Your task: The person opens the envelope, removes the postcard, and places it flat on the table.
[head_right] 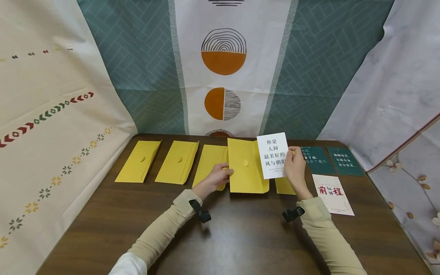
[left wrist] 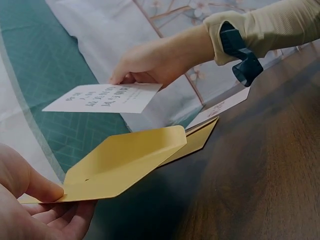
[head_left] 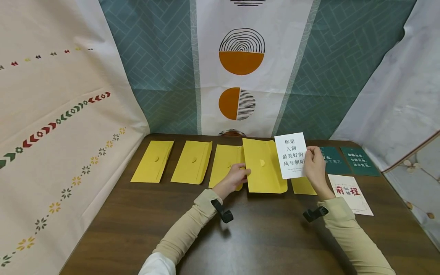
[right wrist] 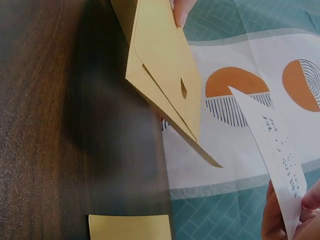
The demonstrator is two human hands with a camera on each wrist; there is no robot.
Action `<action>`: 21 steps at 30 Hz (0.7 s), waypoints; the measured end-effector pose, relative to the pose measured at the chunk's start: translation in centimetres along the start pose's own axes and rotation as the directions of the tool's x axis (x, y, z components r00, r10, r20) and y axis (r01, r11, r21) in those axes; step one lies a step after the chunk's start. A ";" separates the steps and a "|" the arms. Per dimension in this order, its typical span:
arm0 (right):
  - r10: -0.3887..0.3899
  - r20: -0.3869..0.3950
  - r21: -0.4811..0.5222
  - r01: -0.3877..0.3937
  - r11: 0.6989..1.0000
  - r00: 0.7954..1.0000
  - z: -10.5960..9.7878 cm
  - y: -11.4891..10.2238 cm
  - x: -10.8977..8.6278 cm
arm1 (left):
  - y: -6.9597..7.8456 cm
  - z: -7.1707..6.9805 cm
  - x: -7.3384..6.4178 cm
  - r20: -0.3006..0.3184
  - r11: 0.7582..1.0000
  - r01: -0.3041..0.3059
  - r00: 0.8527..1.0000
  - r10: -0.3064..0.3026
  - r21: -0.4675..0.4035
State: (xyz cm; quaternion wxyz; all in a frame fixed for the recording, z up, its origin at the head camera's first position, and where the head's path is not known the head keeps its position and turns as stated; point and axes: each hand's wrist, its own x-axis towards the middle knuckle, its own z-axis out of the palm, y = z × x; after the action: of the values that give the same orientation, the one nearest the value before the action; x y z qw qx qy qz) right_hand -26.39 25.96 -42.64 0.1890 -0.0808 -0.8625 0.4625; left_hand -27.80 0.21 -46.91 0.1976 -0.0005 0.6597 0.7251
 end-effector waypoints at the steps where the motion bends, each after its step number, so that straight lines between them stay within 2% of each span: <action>1: 0.000 -0.001 -0.001 0.000 1.000 1.000 0.0 0.0 0.0 | 0.0 0.0 0.0 0.000 1.000 0.002 1.000 -0.002 0.002; 10: 0.038 0.020 0.003 -0.038 0.999 0.999 -0.1 0.5 0.2 | 0.0 0.4 0.1 -0.005 0.999 0.036 0.999 -0.036 0.023; 17: 0.094 0.081 0.015 -0.095 0.995 0.992 -0.7 1.0 0.3 | 0.1 0.9 0.0 0.007 0.998 0.049 0.999 -0.049 0.042; 21: 0.129 0.118 -0.021 -0.127 0.992 0.985 -1.0 1.4 0.3 | 0.0 1.2 0.0 0.022 0.998 0.053 0.998 -0.054 0.029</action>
State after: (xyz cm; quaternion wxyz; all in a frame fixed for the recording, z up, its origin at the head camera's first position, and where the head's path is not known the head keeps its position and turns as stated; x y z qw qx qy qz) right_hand -26.28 27.60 -43.16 0.1065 -0.1096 -0.8683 0.4719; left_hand -27.52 1.32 -46.73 0.2244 -0.0070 0.6674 0.7100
